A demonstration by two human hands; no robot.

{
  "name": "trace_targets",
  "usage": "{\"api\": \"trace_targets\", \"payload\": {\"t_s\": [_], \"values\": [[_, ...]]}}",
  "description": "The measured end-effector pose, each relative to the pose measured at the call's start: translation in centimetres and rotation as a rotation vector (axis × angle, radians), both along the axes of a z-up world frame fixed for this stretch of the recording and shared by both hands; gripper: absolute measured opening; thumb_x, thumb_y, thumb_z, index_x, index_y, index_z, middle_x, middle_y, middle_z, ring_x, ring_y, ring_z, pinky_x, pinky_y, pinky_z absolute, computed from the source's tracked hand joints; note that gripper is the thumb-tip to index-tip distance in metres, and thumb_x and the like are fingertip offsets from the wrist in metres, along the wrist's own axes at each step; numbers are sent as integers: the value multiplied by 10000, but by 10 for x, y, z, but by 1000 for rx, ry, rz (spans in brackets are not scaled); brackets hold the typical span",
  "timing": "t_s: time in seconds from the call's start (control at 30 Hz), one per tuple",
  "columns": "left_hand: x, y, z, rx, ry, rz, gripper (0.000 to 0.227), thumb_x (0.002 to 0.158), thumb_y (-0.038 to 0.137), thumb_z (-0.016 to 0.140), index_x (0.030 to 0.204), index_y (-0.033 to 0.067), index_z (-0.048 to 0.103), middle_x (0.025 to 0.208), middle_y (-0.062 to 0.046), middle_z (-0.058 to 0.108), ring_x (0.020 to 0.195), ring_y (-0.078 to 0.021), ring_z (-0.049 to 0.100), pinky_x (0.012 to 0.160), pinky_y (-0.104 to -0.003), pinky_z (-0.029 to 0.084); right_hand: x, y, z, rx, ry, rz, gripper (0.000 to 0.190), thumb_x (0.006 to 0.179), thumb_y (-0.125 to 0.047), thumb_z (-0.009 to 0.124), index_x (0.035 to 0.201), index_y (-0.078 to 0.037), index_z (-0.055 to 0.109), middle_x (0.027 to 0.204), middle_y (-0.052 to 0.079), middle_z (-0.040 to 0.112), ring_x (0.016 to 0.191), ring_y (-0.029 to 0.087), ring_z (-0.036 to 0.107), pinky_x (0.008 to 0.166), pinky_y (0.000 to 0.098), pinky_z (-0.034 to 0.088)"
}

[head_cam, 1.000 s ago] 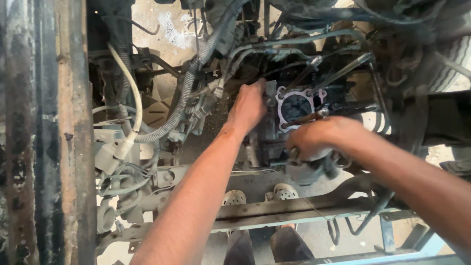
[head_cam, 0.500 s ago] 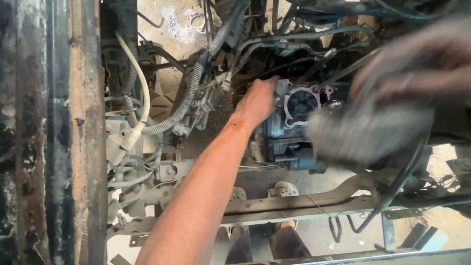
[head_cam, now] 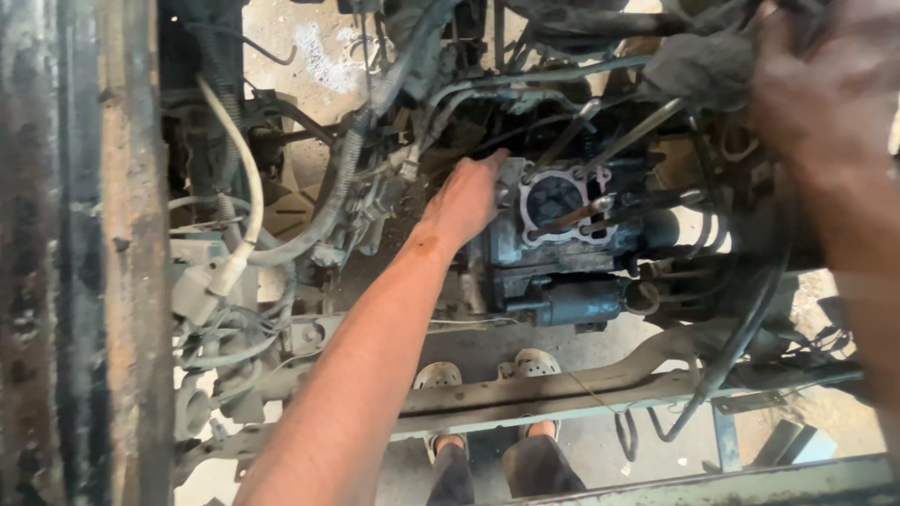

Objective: The person works underneath a vehicle, manipulating engine components and hoses with their hands. They use a rag to wipe surfaces and adjust various parts within the engine bay, focusing on a specific mechanical assembly.

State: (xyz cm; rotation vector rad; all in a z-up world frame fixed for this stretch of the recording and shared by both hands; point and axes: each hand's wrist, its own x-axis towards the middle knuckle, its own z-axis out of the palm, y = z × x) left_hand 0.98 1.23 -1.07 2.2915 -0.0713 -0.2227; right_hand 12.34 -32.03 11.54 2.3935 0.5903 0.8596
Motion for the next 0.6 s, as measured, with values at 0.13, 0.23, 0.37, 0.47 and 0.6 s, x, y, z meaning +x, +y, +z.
{"api": "trace_targets", "payload": {"t_s": [0.13,0.23,0.37,0.47,0.6], "values": [[-2,-9,10,-16,7,-23,684,798,-94,565,1438,148,545,1234,-273,654,1175,-427,624,959,-478,522,-13,6,13,392,167,139,169,1080,-161,591,1179,-40,656,1110,161,702,929,314,693,802,426,545],[-1,-4,20,40,39,-59,703,798,-89,572,1444,184,537,1232,-261,652,1166,-436,615,957,-494,512,-24,26,28,617,300,34,211,1061,-172,620,1174,0,665,1077,213,699,916,367,681,786,465,539],[0,6,29,94,62,-69,720,806,-102,565,1455,207,530,1172,-250,675,1121,-432,641,918,-498,532,-31,38,36,629,280,207,242,1013,-88,610,1222,24,660,1120,216,712,994,362,701,833,450,557],[-4,6,31,105,45,-90,688,809,-86,588,1425,218,554,1139,-221,700,1090,-416,664,889,-494,545,-37,42,36,688,327,250,250,1029,-87,603,1252,16,648,1153,198,722,1013,335,720,865,448,576],[-4,5,28,79,-39,-82,673,750,-64,633,1366,202,582,1070,-226,702,1020,-423,667,850,-490,545,-40,53,42,681,332,228,239,1047,-105,634,1251,17,655,1134,192,726,937,312,728,807,444,586]]}}
